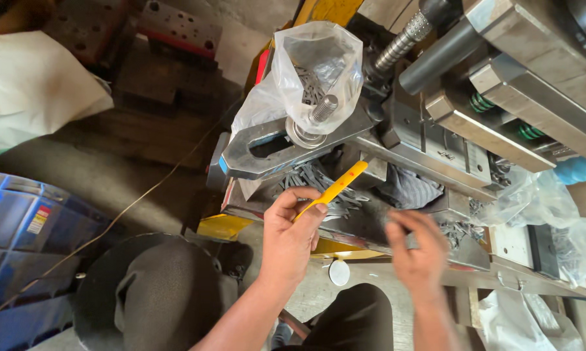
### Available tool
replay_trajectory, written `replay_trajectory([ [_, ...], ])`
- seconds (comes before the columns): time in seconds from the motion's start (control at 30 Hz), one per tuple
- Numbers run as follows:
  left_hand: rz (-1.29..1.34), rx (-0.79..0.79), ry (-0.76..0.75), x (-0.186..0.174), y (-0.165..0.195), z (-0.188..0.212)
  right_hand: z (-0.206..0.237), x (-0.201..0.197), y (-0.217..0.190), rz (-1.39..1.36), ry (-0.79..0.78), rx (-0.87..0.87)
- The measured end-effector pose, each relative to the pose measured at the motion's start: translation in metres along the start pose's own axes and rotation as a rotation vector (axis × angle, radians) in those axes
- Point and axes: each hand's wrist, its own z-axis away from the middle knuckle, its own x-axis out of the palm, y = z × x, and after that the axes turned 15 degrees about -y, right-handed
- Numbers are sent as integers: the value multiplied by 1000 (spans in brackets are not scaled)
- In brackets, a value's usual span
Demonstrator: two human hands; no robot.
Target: The person repeatedly places small metal pieces into a press machine using a yellow plastic tool, then removes the processed pieces. The person handles the metal pieces one at a time and uses the tool to guide them into the machine.
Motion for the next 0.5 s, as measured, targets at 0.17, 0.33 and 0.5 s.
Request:
replay_trajectory([
  [0.17,-12,-5,17,1,-4,1,18,26,10,-129,-56,107],
  [0.33,-59,7,32,-1,-5,0,-9,19,12,-65,-119,168],
  [0.5,-36,11,28,-1,-4,-1,-31,26,5,128,-187,202],
])
